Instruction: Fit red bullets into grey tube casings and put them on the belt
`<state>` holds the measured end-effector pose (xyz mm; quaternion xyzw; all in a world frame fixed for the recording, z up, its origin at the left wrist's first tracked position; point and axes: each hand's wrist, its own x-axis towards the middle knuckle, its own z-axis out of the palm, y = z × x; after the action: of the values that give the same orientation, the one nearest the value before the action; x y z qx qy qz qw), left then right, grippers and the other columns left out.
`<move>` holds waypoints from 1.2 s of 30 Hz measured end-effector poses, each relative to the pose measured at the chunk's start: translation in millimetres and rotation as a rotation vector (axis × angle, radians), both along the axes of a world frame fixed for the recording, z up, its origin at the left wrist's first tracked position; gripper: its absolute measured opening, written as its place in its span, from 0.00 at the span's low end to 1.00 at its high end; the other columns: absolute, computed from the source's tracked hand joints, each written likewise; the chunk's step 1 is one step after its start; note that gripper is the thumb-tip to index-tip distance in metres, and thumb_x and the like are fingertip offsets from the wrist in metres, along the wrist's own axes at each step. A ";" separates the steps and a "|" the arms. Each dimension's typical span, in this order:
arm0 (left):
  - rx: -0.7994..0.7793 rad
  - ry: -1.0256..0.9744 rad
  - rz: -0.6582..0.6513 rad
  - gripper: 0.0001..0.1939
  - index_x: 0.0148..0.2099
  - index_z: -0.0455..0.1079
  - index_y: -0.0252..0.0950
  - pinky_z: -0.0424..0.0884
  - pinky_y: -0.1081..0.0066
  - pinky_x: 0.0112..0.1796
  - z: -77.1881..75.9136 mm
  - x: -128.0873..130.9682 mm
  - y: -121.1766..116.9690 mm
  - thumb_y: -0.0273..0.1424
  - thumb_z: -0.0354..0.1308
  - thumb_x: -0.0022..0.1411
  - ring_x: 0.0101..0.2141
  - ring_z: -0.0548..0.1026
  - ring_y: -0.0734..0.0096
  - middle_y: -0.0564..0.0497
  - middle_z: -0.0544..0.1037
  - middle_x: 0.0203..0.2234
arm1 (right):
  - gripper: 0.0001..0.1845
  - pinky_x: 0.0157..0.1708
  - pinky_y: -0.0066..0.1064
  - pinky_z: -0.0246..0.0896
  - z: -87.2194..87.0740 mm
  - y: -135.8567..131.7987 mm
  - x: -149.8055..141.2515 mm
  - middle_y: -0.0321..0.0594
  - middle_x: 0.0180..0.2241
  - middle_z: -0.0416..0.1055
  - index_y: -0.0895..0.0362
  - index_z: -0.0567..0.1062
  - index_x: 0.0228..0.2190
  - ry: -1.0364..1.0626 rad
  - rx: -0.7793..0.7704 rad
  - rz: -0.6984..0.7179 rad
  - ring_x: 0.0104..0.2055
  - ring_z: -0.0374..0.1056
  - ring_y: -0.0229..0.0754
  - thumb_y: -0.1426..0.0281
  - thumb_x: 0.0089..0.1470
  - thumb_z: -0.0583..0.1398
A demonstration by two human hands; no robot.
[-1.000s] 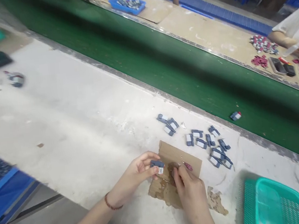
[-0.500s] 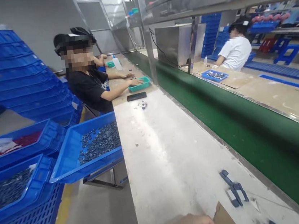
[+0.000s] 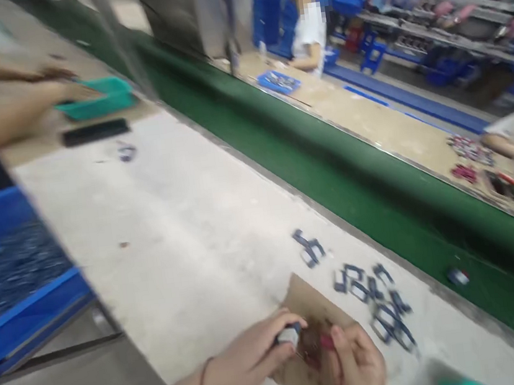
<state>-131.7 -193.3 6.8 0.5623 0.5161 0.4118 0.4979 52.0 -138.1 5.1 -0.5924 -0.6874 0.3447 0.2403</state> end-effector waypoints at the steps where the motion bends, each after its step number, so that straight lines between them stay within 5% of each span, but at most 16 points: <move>1: -0.015 -0.001 -0.013 0.19 0.56 0.63 0.38 0.67 0.67 0.48 0.1 2.0 -0.2 0.40 0.42 0.70 0.46 0.72 0.60 0.42 0.73 0.47 | 0.24 0.13 0.25 0.54 2.1 -2.5 -0.8 0.27 0.11 0.57 0.53 0.64 0.21 0.202 -0.147 -0.059 0.12 0.56 0.34 0.50 0.60 0.53; 4: -0.050 0.013 -0.043 0.17 0.56 0.63 0.39 0.69 0.70 0.44 -1.7 9.2 -1.5 0.37 0.43 0.70 0.44 0.73 0.62 0.45 0.73 0.44 | 0.27 0.12 0.22 0.45 11.0 -3.3 -8.7 0.25 0.09 0.54 0.53 0.60 0.18 0.575 -0.359 -0.126 0.11 0.48 0.29 0.46 0.51 0.59; 7: -0.047 0.034 -0.068 0.15 0.55 0.64 0.40 0.70 0.72 0.41 -0.2 15.1 -2.3 0.33 0.43 0.70 0.40 0.74 0.65 0.47 0.74 0.40 | 0.27 0.12 0.21 0.43 21.2 -1.7 -13.7 0.25 0.09 0.54 0.54 0.60 0.17 0.674 -0.385 -0.075 0.11 0.46 0.29 0.47 0.50 0.61; 18: -0.018 0.125 -0.107 0.13 0.53 0.65 0.40 0.72 0.74 0.36 11.1 21.1 7.8 0.30 0.45 0.69 0.37 0.76 0.67 0.49 0.75 0.38 | 0.25 0.15 0.23 0.48 21.8 -3.3 -5.6 0.27 0.11 0.56 0.54 0.64 0.19 0.627 -0.442 0.013 0.14 0.50 0.31 0.48 0.51 0.60; 26: 0.068 0.290 -0.191 0.17 0.57 0.65 0.40 0.73 0.71 0.42 2.9 16.6 9.1 0.33 0.43 0.70 0.44 0.76 0.62 0.45 0.77 0.45 | 0.20 0.17 0.23 0.47 18.3 -5.9 -4.6 0.27 0.14 0.57 0.55 0.65 0.18 0.480 -0.336 0.062 0.17 0.51 0.31 0.57 0.55 0.59; 36: -0.072 0.234 -0.257 0.20 0.58 0.69 0.47 0.72 0.66 0.50 -3.2 4.6 13.8 0.38 0.52 0.65 0.51 0.75 0.53 0.49 0.77 0.51 | 0.18 0.18 0.24 0.53 24.1 -13.1 1.0 0.30 0.16 0.63 0.55 0.71 0.20 0.475 -0.247 0.009 0.18 0.57 0.33 0.58 0.55 0.59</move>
<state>-127.0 -179.5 3.6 0.6496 0.5087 0.2580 0.5027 53.0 -151.2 29.2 -0.5166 -0.5673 0.5563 0.3192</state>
